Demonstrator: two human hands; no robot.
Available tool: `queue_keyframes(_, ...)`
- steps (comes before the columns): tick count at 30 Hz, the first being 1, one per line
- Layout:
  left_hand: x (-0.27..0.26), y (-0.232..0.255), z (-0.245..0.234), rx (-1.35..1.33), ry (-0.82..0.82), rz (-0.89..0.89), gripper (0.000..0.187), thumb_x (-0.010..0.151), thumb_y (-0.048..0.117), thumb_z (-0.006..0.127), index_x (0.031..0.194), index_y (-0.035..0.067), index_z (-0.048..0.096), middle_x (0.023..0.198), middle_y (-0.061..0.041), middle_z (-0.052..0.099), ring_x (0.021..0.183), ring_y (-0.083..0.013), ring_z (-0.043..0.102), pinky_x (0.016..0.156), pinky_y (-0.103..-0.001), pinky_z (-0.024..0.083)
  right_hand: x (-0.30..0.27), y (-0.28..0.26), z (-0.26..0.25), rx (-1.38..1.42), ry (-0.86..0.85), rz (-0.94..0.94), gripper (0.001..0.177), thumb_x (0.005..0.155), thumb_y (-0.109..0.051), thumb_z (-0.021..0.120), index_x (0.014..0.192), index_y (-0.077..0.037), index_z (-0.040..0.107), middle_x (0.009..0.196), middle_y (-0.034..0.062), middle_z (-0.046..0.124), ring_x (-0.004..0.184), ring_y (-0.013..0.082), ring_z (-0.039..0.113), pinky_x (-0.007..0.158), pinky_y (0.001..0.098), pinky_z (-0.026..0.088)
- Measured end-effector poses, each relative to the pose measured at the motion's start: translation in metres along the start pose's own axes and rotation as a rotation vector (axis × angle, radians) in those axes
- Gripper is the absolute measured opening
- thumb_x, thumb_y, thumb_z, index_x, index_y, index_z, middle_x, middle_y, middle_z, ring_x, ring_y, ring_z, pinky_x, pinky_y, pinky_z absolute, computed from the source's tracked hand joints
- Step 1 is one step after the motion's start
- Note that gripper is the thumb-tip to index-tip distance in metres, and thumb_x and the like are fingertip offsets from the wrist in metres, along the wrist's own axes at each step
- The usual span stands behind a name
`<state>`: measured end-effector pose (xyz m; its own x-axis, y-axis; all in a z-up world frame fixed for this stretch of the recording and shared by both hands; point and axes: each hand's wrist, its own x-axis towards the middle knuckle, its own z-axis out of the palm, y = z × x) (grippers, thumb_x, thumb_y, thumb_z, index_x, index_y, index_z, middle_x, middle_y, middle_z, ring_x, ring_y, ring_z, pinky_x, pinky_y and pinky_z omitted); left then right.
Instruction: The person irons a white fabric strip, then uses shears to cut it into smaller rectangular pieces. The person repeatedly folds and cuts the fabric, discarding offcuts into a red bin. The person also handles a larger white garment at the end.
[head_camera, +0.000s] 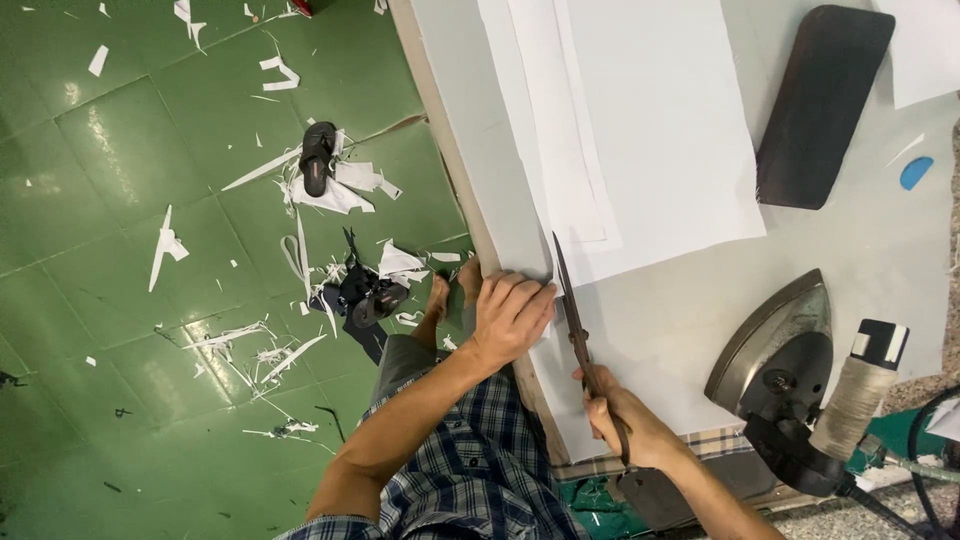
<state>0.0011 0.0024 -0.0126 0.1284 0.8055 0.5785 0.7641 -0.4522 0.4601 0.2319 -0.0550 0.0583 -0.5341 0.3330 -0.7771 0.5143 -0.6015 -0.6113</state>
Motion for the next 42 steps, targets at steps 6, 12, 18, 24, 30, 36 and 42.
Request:
queue_keyframes(6,0.002,-0.002,-0.002,-0.024,0.011,0.003,0.006,0.092,0.006,0.072,0.098,0.004,0.072,0.094,-0.007,0.063,0.086,-0.0247,0.057,0.075,-0.039,0.047,0.013,-0.019,0.0,0.031,0.075,0.063,0.078,0.082,-0.073,0.033,0.128,-0.012,0.048,0.064,-0.0004,0.044,0.05,0.0147,0.055,0.051,0.0296,0.049)
queue_keyframes(12,0.0,-0.001,-0.005,-0.113,-0.023,-0.066,0.006,0.091,0.005,0.072,0.097,0.004,0.071,0.093,-0.007,0.064,0.087,-0.0242,0.058,0.077,-0.038,0.046,0.005,-0.022,-0.003,0.064,0.051,0.088,0.078,0.082,-0.072,0.034,0.128,-0.011,0.049,0.067,0.0002,0.044,0.051,0.0155,0.055,0.051,0.0301,0.05)
queue_keyframes(18,0.001,-0.004,-0.011,-0.236,-0.039,-0.118,0.007,0.09,0.001,0.072,0.097,0.002,0.07,0.093,-0.008,0.063,0.087,-0.0247,0.059,0.078,-0.037,0.045,0.023,-0.036,-0.015,0.112,-0.028,-0.024,0.082,0.085,-0.073,0.03,0.134,-0.009,0.045,0.08,0.0007,0.045,0.062,0.0131,0.049,0.061,0.0287,0.051)
queue_keyframes(24,0.01,-0.005,-0.011,-0.331,0.107,-0.119,0.013,0.088,-0.002,0.068,0.098,0.001,0.074,0.083,-0.009,0.06,0.072,-0.0252,0.056,0.068,-0.036,0.048,0.042,-0.079,-0.023,-0.084,0.127,-0.198,0.062,0.099,-0.061,0.025,0.09,-0.008,0.054,0.05,0.0087,0.064,0.05,0.0242,0.071,0.045,0.0352,0.056)
queue_keyframes(30,0.009,-0.007,-0.011,-0.367,0.108,-0.121,0.012,0.088,-0.002,0.068,0.098,0.001,0.074,0.084,-0.01,0.061,0.071,-0.0256,0.056,0.067,-0.036,0.048,0.037,-0.093,-0.026,-0.064,0.133,-0.18,0.058,0.1,-0.058,0.028,0.085,-0.009,0.054,0.048,0.0082,0.064,0.048,0.0229,0.071,0.043,0.0336,0.056)
queue_keyframes(36,0.012,-0.01,-0.016,-0.376,0.077,-0.108,0.012,0.085,-0.004,0.069,0.095,0.002,0.073,0.083,-0.008,0.059,0.072,-0.0238,0.056,0.07,-0.036,0.05,0.055,-0.107,-0.039,-0.065,0.09,-0.135,0.069,0.093,-0.072,0.023,0.091,-0.01,0.054,0.055,0.0092,0.064,0.058,0.0267,0.073,0.053,0.0397,0.059)
queue_keyframes(42,0.015,-0.012,-0.019,-0.372,0.062,-0.106,0.01,0.086,-0.003,0.068,0.094,0.002,0.071,0.084,-0.007,0.058,0.074,-0.0247,0.058,0.072,-0.037,0.051,0.077,-0.127,-0.047,-0.061,0.151,-0.146,0.062,0.099,-0.062,0.027,0.093,-0.007,0.056,0.05,0.007,0.061,0.05,0.0232,0.069,0.049,0.0352,0.057)
